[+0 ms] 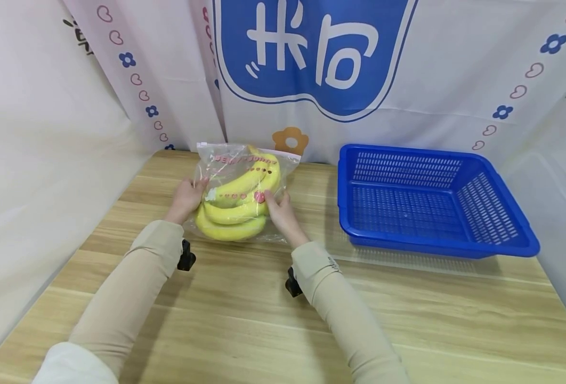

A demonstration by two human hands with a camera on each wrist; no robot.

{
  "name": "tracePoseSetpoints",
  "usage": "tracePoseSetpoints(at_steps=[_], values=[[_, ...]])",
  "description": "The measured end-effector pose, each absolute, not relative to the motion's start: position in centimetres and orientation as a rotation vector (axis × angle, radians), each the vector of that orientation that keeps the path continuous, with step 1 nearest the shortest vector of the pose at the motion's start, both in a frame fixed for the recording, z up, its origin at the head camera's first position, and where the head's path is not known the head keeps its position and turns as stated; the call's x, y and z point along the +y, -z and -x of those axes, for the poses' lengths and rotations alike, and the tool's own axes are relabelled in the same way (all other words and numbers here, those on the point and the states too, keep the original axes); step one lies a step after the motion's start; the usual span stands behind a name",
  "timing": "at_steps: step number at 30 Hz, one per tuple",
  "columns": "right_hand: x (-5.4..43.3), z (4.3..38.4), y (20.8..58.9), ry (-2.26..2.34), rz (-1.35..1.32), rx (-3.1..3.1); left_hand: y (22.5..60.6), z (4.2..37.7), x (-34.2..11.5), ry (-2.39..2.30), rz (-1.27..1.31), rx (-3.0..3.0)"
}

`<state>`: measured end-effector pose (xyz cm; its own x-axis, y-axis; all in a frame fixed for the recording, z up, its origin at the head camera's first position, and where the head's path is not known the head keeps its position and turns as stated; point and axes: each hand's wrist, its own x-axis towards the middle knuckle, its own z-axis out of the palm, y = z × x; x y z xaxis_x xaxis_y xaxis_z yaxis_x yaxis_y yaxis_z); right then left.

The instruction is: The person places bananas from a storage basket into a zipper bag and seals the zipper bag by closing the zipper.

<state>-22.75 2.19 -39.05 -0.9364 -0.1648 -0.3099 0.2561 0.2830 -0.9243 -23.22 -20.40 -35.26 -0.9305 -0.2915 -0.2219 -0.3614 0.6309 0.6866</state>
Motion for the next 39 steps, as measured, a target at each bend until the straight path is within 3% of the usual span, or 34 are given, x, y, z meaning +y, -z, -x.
tracePoseSetpoints(at_steps=[30, 39], values=[[2.7, 23.1, 38.9, 1.664, -0.077, 2.192, 35.2, 23.5, -19.9, -1.152, 0.513, 2.722], [3.2, 23.2, 37.2, 1.505, -0.078, 2.454, 34.0, 23.1, -19.7, -1.116, 0.507, 2.757]])
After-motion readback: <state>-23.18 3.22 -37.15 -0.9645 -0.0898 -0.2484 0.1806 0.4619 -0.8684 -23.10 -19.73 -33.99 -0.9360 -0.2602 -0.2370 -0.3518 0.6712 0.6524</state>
